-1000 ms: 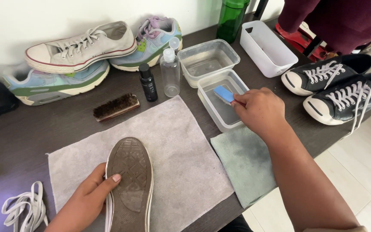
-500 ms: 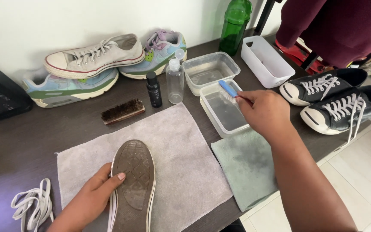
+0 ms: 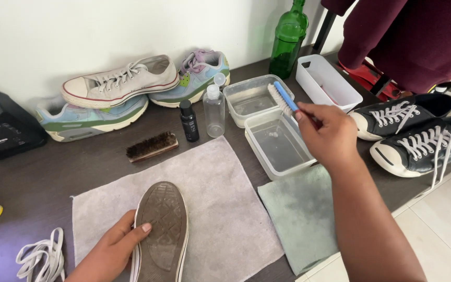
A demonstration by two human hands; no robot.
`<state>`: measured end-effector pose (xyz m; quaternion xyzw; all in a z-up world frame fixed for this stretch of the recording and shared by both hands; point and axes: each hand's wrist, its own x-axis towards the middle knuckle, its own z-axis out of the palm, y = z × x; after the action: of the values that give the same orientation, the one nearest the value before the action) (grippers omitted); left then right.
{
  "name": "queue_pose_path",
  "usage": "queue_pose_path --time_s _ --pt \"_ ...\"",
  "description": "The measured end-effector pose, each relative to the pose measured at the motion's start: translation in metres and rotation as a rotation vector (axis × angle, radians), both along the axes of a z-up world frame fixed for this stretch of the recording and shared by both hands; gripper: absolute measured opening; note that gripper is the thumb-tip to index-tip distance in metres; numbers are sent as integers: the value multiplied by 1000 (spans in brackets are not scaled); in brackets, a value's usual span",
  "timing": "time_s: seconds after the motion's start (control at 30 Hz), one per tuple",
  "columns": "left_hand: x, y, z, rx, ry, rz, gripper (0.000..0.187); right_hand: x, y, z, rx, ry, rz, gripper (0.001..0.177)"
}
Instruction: The person removes the laces from a white sneaker and sets them aside. Then, using a blue brush dipped in water, they scrub the sole of the shoe to remove dirt.
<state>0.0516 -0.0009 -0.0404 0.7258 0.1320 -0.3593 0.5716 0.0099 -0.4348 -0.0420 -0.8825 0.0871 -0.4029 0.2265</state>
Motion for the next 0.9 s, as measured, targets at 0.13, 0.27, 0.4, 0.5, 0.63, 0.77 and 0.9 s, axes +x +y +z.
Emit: queue_pose_path --time_s 0.13,0.27,0.4,0.5,0.63,0.77,0.9 --pt "-1 -3 2 -73 26 64 50 4 -6 -31 -9 -117 57 25" --pt "1 -3 -5 -118 52 99 47 7 -12 -46 50 -120 100 23" --pt "4 2 -18 -183 42 141 47 7 -11 -46 61 -151 130 22" --pt "2 1 -18 -203 36 150 46 5 -10 -44 74 -152 118 22" --pt "2 -1 -13 -170 69 157 46 4 -10 -45 53 -158 136 21" --pt "7 12 -32 -143 -43 31 50 5 -7 -45 59 -161 141 21" --pt "7 12 -34 -151 -51 21 46 4 -6 -44 62 -127 125 23"
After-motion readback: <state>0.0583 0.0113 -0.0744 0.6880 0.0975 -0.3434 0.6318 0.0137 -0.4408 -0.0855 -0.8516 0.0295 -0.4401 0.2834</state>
